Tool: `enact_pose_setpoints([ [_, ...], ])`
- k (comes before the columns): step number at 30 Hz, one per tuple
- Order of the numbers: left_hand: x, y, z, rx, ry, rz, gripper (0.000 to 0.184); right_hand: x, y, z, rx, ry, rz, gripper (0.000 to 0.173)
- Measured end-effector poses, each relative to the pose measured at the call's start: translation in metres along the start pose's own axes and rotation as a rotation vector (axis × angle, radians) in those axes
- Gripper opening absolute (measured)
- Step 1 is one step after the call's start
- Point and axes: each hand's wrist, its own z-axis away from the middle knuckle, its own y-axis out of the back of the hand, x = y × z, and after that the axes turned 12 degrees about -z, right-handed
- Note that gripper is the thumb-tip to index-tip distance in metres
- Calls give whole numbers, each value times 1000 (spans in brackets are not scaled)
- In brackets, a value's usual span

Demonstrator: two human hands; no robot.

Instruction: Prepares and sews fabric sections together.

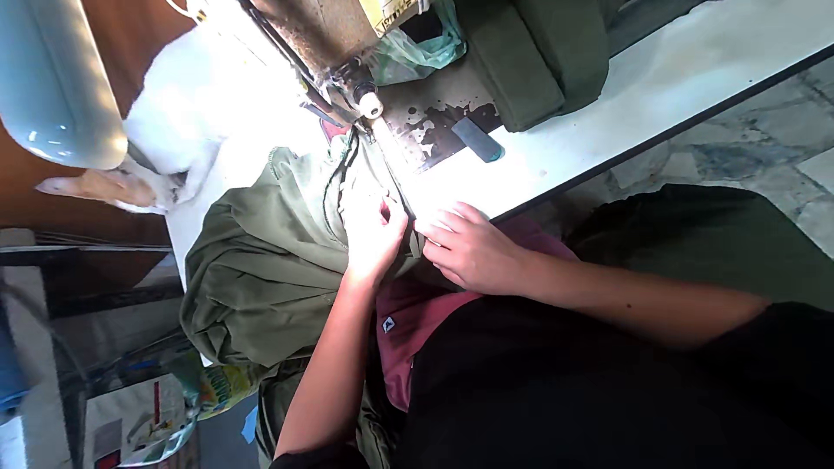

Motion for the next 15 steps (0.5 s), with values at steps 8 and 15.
enact_pose_setpoints([
  [8, -11, 10, 22, -26, -207, -59, 19, -1, 1, 2, -4, -12, -18, 19],
  [15, -15, 7, 25, -6, -306, -151, 22, 0, 2, 3, -16, -2, -3, 21],
])
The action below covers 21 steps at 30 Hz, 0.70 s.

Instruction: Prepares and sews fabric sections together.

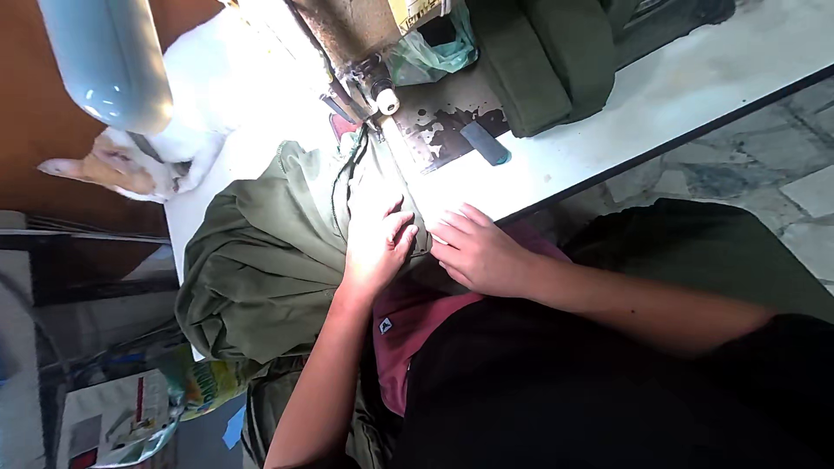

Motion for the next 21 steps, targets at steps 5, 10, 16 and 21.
enact_pose_setpoints([
  [5, 0, -8, 4, 93, -76, -87, 22, 1, -1, 1, 5, 3, 17, 23],
  [10, 0, -7, 5, 72, -143, -145, 23, 1, -1, 2, -6, -8, 27, 26],
  [16, -2, -3, 3, 36, -244, -173, 33, 0, 10, -5, -68, 24, -36, 27],
  [21, 1, -5, -9, 61, -172, -71, 17, 2, 26, -22, -50, 4, -173, 28],
])
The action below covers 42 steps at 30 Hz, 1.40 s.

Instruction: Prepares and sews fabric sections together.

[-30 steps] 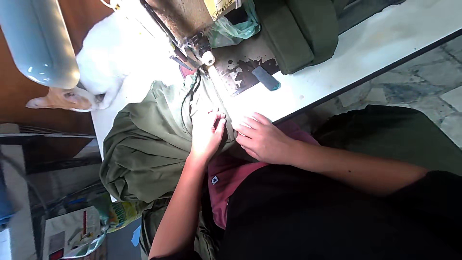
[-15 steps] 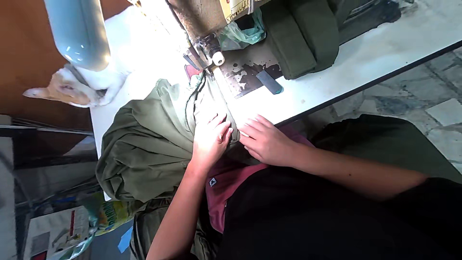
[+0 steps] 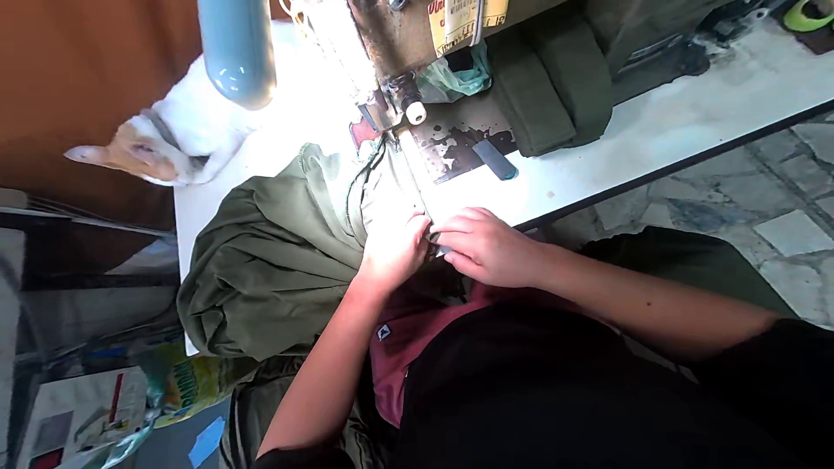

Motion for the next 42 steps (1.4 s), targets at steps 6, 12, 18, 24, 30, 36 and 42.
enact_pose_setpoints([
  [6, -10, 25, -14, 51, 560, 622, 11, 6, -5, -15, -151, -65, 114, 29],
  [12, 8, 16, -4, 33, 378, 326, 20, 1, -4, 0, -139, -27, 207, 33],
  [18, 15, -6, 10, 34, 150, 23, 23, -7, -16, 11, -76, -50, 241, 34],
  [24, 13, -7, 10, 30, 148, 11, 24, -11, -15, 12, -105, -78, 200, 27],
  [30, 7, -7, 7, 2, 56, -32, 25, 31, 45, -21, 82, -333, 273, 22],
  [36, 7, -16, 13, 154, 30, -23, 22, 26, 62, -49, -132, -706, 426, 25],
  [42, 8, -12, 11, 63, 51, -7, 23, 26, 54, -34, -65, -613, 251, 27],
])
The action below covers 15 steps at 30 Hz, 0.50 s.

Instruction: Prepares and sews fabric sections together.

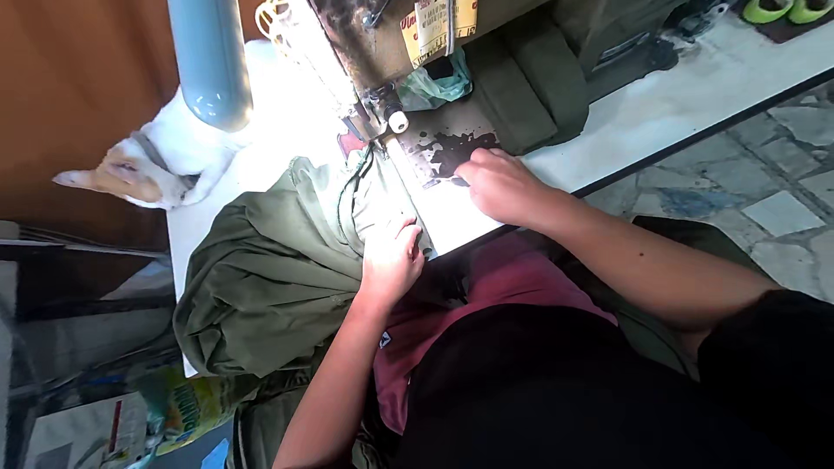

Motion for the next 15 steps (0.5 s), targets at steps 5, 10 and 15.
enact_pose_setpoints([
  [5, -5, 6, -10, -43, 52, 75, 13, 4, -15, 5, 139, 350, -58, 25],
  [10, -9, 19, -17, -67, 245, 308, 18, 10, -25, 1, 104, 435, 18, 33],
  [15, -10, 19, -26, -80, 302, 346, 21, 9, -21, -7, -8, 434, -44, 27],
])
